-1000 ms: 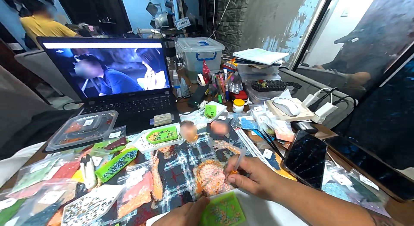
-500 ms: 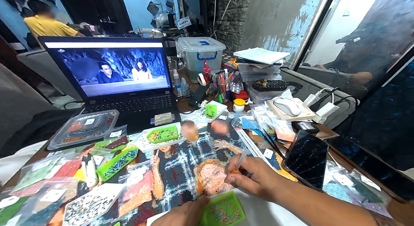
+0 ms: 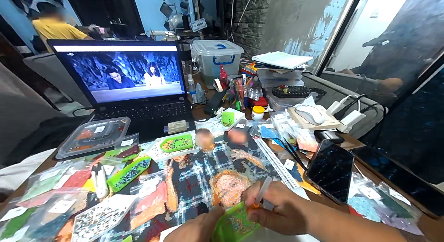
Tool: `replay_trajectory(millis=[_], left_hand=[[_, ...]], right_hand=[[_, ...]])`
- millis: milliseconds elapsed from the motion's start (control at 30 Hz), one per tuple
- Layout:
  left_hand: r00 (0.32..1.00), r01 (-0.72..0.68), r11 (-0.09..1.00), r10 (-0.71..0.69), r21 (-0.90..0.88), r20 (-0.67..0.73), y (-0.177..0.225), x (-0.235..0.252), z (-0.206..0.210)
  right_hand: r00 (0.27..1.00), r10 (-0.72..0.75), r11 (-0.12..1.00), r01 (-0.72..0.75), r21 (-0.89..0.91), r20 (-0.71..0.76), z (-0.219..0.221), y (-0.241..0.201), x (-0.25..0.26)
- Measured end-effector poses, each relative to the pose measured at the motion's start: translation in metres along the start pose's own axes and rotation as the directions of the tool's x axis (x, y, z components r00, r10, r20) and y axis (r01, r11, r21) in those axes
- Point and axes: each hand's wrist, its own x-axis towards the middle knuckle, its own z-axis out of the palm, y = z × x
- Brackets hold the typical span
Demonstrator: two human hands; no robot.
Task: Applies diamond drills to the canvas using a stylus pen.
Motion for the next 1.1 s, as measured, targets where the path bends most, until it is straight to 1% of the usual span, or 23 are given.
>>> replay_trajectory(millis=[133, 267, 400, 933, 1100], left_hand=[[1.0, -0.002, 1.0, 0.002, 0.009, 0.005, 0.0002, 0.0, 0.0], [1.0, -0.004, 1.0, 0.004, 0.003, 0.002, 0.0004, -0.0001, 0.0003], [1.0, 0.002, 1.0, -0.002, 0.004, 0.009, 0.0004, 0.0004, 0.0], [1.0, -0.009, 1.0, 0.009, 0.008, 0.006, -0.0001, 0.0001, 0.0008], [1.0, -0.001, 1.0, 0.0, 0.013, 0.009, 0.0009, 0.0003, 0.0005]], right_hand=[[1.0, -0.024, 0.999, 0.024, -0.03, -0.002, -0.0013, -0.0001, -0.0006], [1.0, -0.016, 1.0, 0.016, -0.001, 0.01, 0.0008, -0.0037, 0.0004], [0.999, -0.037, 0.999, 0.036, 0.018, 0.025, 0.0043, -0.0035, 0.0012], [0.996, -0.067, 0.997, 0.07, -0.042, 0.063, 0.0069, -0.0031, 0.0011], [0.999, -0.037, 0.999, 0.037, 0.004, 0.036, 0.006, -0.0032, 0.0014]])
